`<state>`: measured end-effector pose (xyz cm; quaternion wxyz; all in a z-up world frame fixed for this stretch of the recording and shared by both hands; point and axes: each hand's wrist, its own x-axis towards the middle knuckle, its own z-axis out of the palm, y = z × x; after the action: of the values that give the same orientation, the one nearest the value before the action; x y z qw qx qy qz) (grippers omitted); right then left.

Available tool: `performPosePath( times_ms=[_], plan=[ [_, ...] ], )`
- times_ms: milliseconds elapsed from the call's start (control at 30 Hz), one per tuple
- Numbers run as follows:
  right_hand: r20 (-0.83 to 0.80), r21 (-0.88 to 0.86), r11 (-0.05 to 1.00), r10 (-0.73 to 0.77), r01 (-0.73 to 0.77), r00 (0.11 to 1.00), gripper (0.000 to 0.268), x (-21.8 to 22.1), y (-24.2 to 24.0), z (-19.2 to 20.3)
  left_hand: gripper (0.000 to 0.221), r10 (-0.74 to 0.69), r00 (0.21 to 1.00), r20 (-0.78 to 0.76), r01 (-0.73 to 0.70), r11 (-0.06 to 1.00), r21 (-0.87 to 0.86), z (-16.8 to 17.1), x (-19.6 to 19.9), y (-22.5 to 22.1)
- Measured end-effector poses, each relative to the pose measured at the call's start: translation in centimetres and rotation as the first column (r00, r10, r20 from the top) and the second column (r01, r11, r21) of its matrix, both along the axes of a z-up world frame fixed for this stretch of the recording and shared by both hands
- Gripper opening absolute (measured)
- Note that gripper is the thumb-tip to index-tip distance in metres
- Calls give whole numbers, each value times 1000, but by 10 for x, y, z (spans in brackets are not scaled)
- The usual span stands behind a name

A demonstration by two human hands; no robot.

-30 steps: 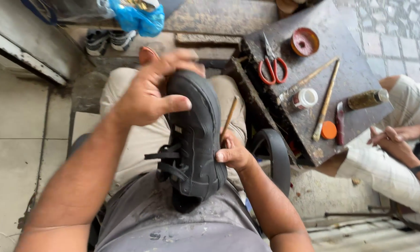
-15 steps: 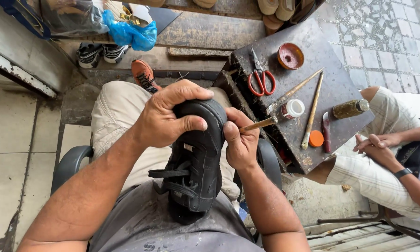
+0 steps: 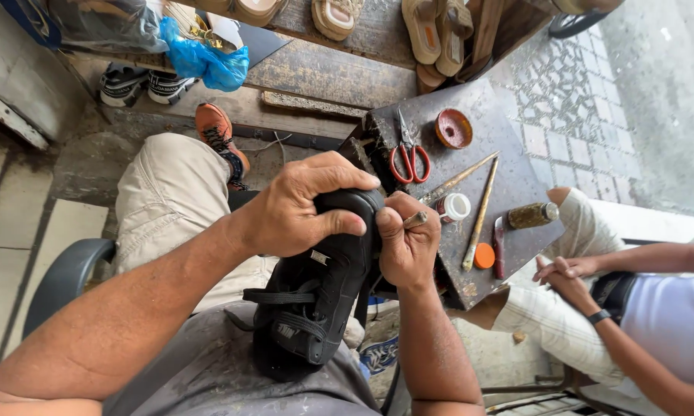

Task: Applying adhesive or dye to the edge of a black sneaker using a small applicator stick and trimming with scissors.

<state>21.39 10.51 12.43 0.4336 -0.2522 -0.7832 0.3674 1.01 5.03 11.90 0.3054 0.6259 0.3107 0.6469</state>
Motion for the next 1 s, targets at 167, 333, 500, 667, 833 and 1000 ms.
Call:
performPosePath(
  times_ms=[167,333,500,667,833,1000],
  plan=[
    [106,-22,1000,-10,13,994,39,13,22,3,42,-14,1000,-21,15,1000,20,6,12,3],
    [119,-47,998,38,-32,992,37,11,28,1,43,-73,997,29,73,997,-6,6,9,-1],
    [16,-201,976,89,-84,996,24,-2,1,-52,49,75,995,67,-55,962,-266,-16,-20,2],
    [-102,-695,653,325,-301,940,51,15,-23,-153,45,321,945,63,-282,898,-339,-57,-74,29],
    [-323,-804,458,198,-378,926,61,13,-32,-165,100,464,861,208,-289,783,-550,-76,-76,39],
    [-488,-831,301,13,-468,873,72,4,-29,-172,117,366,872,324,-43,718,-695,-79,-70,-1]
  ],
)
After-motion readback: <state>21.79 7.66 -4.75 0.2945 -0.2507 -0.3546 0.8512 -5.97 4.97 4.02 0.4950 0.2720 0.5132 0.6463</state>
